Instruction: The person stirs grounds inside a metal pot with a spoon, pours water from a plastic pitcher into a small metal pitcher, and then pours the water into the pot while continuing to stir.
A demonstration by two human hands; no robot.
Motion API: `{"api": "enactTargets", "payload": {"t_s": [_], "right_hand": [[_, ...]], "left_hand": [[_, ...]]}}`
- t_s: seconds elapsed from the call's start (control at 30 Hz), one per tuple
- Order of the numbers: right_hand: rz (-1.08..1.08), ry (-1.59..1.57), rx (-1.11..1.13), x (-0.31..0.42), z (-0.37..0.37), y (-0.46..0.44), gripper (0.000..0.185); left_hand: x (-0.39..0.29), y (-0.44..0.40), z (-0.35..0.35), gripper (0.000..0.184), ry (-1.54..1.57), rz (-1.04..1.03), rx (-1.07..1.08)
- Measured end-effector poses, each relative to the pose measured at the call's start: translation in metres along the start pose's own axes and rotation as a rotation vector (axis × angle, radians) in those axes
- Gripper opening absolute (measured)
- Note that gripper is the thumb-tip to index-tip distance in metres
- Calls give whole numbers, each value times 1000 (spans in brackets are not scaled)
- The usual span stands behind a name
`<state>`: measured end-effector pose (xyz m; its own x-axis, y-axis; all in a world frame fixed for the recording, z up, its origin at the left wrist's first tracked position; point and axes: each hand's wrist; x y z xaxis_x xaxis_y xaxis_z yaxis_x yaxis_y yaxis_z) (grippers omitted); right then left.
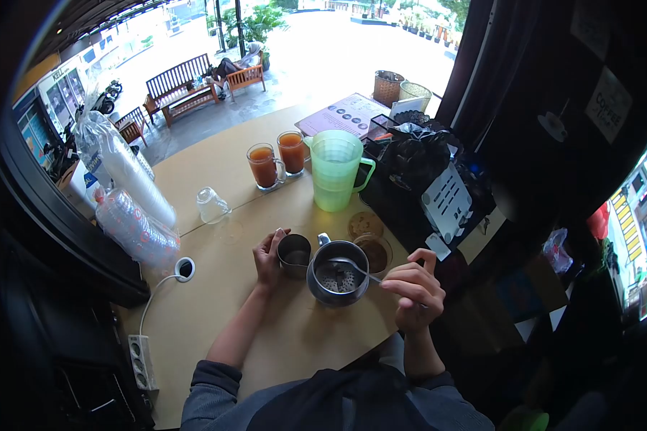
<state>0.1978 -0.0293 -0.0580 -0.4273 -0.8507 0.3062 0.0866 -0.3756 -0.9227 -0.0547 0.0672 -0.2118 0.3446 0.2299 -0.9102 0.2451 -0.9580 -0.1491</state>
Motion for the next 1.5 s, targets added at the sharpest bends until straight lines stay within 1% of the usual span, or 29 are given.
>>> {"api": "enactTargets", "payload": {"t_s": [0.03,0.1,0.13,0.17,0.23,0.3,0.37,0.4,0.43,0.5,0.53,0.67,0.73,0.87,1.03,1.13,1.23,1.33,1.5], "right_hand": [[-2,2,-1,-1,-1,3,37],[-111,-43,-357,-5,-6,13,37],[-129,-38,-428,-12,-3,21,38],[-127,-36,-430,-16,-1,30,38],[-427,-43,-724,-20,1,39,36],[-468,-49,-762,-24,2,44,33],[-751,53,-541,-31,6,56,29],[-766,61,-501,-33,3,55,23],[-765,67,-503,-36,3,58,23],[-578,315,-287,-45,2,66,17],[-472,390,-279,-48,0,66,13],[-420,412,-222,-44,-2,60,12],[-377,376,-182,-45,-5,60,9],[-401,333,-138,-43,-9,59,11],[-335,314,-43,-42,-12,56,9],[-334,316,2,-41,-12,57,8],[-305,301,-2,-43,-15,58,9],[-314,305,33,-43,-16,59,9],[-335,262,25,-44,-18,61,9]], "left_hand": [[0,1,-1,32,-31,-12,-25],[2,2,-1,32,-30,-14,-36],[3,2,-1,33,-26,-18,-48],[3,2,-2,33,-25,-19,-45],[1,3,-3,32,-30,-4,-50],[0,3,-3,33,-37,-6,-51],[3,2,-2,33,-43,-4,-52],[4,1,0,33,-31,-1,-50],[6,0,0,32,-17,3,-48],[7,0,0,32,-16,1,-47],[7,0,0,32,-18,-3,-52],[6,0,0,32,-27,21,-45],[4,1,-2,31,-54,-9,-70],[8,0,2,32,-47,15,-54],[9,-1,3,32,-34,14,-56],[12,-1,4,31,-21,6,-54],[14,-2,5,31,45,22,-41],[11,-1,3,31,-48,-21,-57],[7,1,1,31,-20,1,-59]]}}
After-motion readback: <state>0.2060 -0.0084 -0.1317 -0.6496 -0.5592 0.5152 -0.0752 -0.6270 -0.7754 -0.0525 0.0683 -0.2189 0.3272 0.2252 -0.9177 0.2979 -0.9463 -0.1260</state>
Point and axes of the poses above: each hand's wrist, its own y-axis away from the middle knuckle, its own z-axis out of the back of the hand, x = y × z, and after that the axes turned 5 degrees about y, right-handed
